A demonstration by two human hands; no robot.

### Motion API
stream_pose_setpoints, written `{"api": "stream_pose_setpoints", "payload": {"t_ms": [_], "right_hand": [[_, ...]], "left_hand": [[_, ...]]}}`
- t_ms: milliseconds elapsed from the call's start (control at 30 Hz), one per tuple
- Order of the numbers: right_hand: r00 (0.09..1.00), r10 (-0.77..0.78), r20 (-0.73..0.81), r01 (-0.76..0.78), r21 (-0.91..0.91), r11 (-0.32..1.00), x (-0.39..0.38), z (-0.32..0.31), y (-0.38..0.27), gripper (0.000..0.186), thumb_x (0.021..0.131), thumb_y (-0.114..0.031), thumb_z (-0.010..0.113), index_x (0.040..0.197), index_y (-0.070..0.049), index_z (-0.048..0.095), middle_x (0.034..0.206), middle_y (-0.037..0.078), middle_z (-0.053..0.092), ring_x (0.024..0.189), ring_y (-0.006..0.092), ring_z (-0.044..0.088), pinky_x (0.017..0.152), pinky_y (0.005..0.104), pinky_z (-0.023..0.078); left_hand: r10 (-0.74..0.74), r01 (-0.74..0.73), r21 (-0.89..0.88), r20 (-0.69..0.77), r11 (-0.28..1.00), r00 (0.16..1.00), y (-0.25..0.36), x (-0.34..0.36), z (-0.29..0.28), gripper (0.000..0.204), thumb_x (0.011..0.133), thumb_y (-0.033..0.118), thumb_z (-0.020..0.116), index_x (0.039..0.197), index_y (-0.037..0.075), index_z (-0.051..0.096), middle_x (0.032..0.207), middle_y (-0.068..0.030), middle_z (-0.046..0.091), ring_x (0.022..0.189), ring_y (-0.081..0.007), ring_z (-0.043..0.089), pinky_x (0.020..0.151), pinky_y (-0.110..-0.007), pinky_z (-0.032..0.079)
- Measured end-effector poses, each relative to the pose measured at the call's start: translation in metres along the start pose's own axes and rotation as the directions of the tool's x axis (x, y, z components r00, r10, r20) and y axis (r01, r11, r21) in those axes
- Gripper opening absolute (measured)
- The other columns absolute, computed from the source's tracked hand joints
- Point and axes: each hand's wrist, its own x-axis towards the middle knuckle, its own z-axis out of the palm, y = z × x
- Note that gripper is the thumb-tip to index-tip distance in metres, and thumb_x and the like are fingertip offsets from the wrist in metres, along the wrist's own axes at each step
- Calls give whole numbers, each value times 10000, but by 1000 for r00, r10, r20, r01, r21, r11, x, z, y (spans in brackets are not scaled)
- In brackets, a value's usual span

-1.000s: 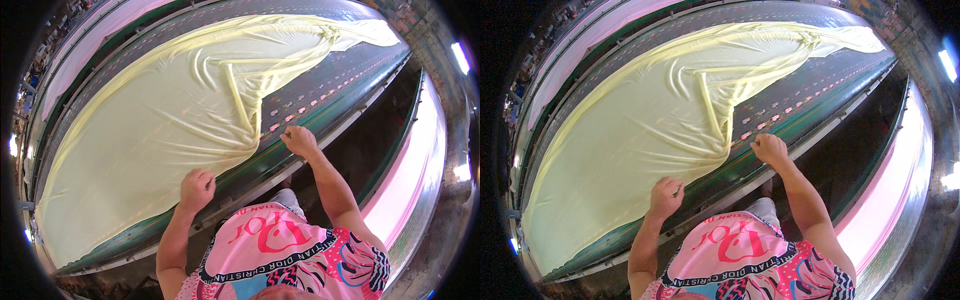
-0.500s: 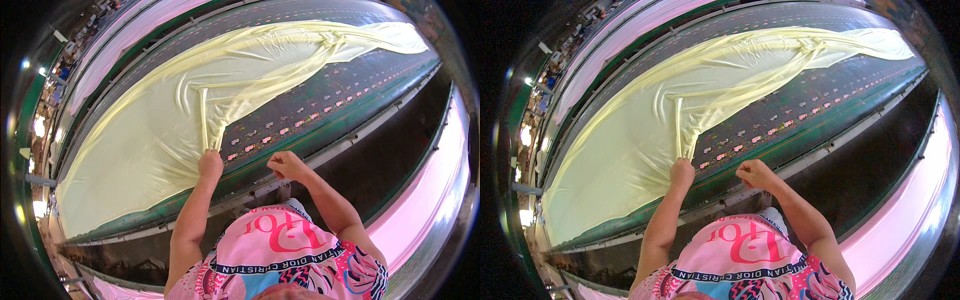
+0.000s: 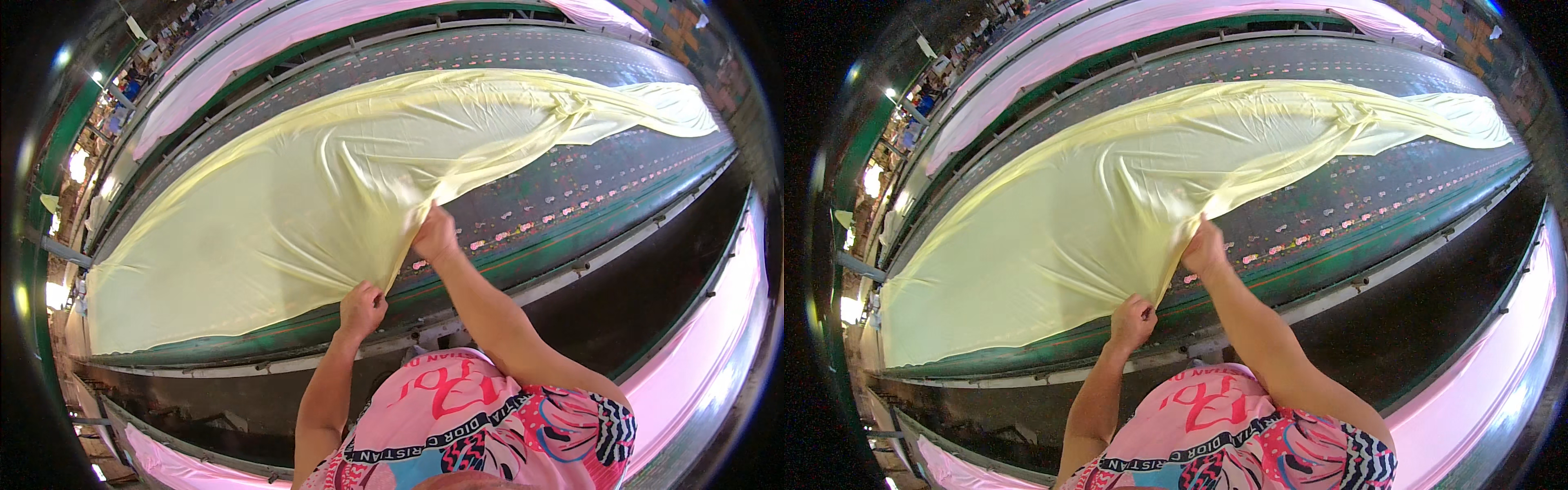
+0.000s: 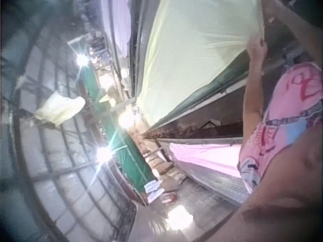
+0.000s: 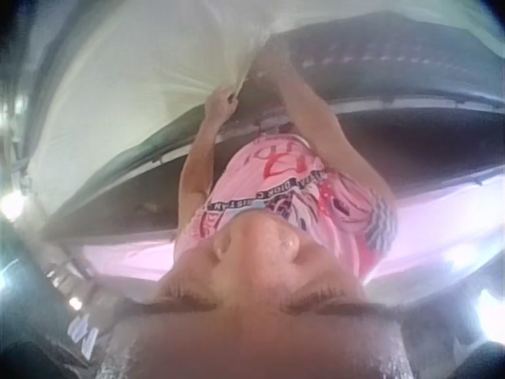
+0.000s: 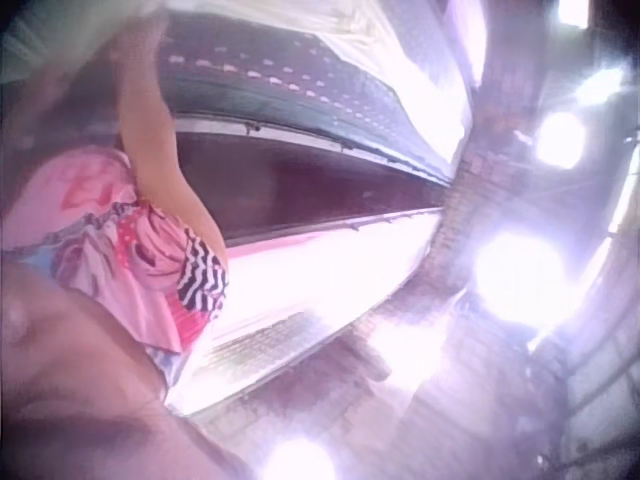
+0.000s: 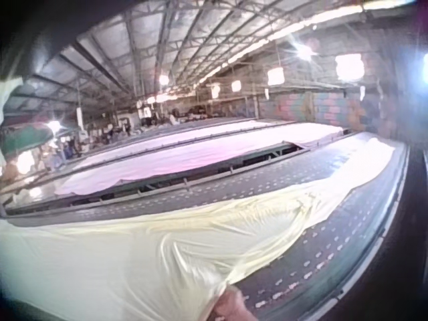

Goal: The person uses shears to cut a large piece of pink fabric on a long green table, then spreads a large piece of yellow fabric across the same table, smoothing and aligning it by hand.

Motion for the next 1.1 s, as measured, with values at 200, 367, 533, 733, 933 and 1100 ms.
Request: {"api": "stream_pose_setpoints", "payload": {"t_ms": [200,367,533,733,933,1100], "right_hand": [[882,-454,-125,410,-270,871,-25,-30,-167,512,1037,-346,631,1397,16,593,1381,209,667,1285,381,636,1151,530,481],[857,-439,269,489,-160,857,-133,-64,-303,147,1042,-243,694,1030,-105,646,742,9,591,623,171,583,583,340,515],[675,-731,-96,36,-986,163,-174,-67,-336,276,969,-276,781,852,-73,636,629,43,525,540,179,504,528,373,434],[628,-776,65,-553,-663,-504,-198,-82,-355,296,903,-310,764,866,-19,727,784,211,713,767,408,716,700,501,548],[784,-617,-72,-514,-633,-579,-225,-125,-372,287,923,-354,725,910,-71,769,893,210,757,897,438,744,782,554,583],[863,-498,83,-333,-649,-685,-205,-133,-366,250,930,-301,670,863,-75,753,829,226,742,789,455,738,713,552,598]], "left_hand": [[23,-25,-81,-29,996,999,1,-2,1,32,810,108,725,809,85,703,843,-110,637,785,-356,667,668,-474,549],[75,-81,-103,-63,991,995,-5,6,11,46,842,85,744,862,81,703,856,-112,639,762,-350,672,648,-462,545],[39,-42,-38,-69,998,997,-5,3,14,60,863,74,754,904,76,711,870,-119,635,732,-345,668,642,-445,541],[-32,34,50,-48,998,998,18,12,13,49,850,81,739,862,95,694,855,-107,618,758,-350,661,638,-464,525],[-215,184,252,103,950,971,47,11,10,33,846,87,740,871,79,720,886,-104,649,787,-333,686,676,-456,544],[-298,287,348,-23,893,954,63,6,24,33,867,91,739,884,63,737,879,-122,668,789,-338,696,705,-452,557]]}}
